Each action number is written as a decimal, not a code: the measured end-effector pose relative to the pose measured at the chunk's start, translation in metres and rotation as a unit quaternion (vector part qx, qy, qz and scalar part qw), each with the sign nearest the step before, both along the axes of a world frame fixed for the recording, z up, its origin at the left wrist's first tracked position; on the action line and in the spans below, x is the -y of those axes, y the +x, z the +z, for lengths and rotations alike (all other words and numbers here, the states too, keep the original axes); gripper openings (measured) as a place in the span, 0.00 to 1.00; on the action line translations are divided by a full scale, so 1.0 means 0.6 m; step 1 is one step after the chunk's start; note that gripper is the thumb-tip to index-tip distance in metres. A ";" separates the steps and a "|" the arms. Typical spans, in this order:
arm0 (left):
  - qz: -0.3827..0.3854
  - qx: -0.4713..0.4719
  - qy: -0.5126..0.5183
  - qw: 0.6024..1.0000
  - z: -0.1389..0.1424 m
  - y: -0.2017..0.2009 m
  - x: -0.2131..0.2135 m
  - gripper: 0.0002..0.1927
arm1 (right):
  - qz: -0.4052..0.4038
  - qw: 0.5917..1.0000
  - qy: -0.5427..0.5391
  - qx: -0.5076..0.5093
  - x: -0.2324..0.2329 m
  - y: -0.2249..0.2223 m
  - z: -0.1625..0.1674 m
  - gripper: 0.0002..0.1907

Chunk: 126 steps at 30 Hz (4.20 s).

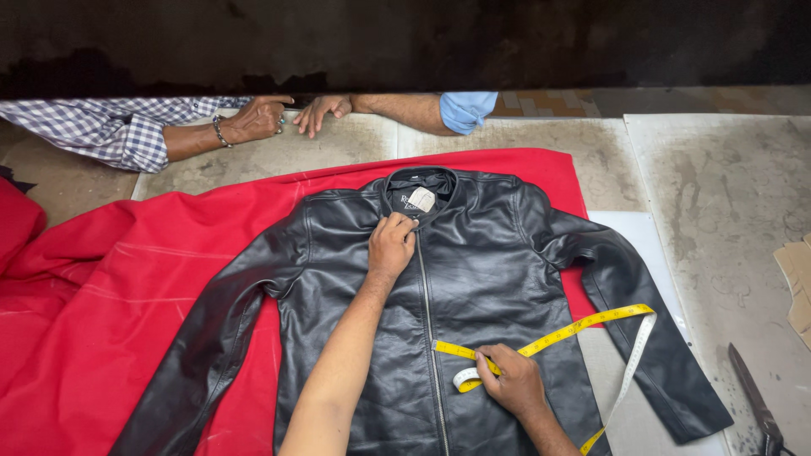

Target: The person cuts a red fabric along chalk lines using shears, then places a black leather jacket on the table and measures its chest, back, and shoulder areas with a measuring tape.

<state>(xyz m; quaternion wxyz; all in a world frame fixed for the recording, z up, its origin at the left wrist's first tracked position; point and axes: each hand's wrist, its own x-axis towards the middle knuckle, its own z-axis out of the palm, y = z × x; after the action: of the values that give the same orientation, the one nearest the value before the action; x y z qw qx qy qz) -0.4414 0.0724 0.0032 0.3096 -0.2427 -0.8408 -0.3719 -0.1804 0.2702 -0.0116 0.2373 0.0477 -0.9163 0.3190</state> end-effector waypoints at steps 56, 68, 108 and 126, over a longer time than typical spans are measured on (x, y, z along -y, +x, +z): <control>0.007 0.038 0.029 0.999 -0.002 0.006 0.001 0.10 | 0.002 1.000 -0.002 0.018 0.003 0.007 0.000 0.03; 0.005 0.036 0.035 0.999 0.003 0.007 0.006 0.10 | 0.017 1.000 0.002 -0.011 0.006 0.005 -0.002 0.04; 0.007 0.049 0.038 0.998 0.003 0.010 0.011 0.10 | 0.007 1.000 -0.001 0.016 0.010 0.007 0.001 0.03; -0.002 0.042 0.056 0.998 0.002 0.011 0.013 0.09 | 0.013 1.000 0.009 -0.006 0.014 0.009 0.005 0.03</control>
<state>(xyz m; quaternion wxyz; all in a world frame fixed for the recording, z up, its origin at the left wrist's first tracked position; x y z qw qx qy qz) -0.4348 0.0647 0.0046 0.2861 -0.2107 -0.8307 -0.4286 -0.1749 0.2619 -0.0088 0.2378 0.0640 -0.9172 0.3133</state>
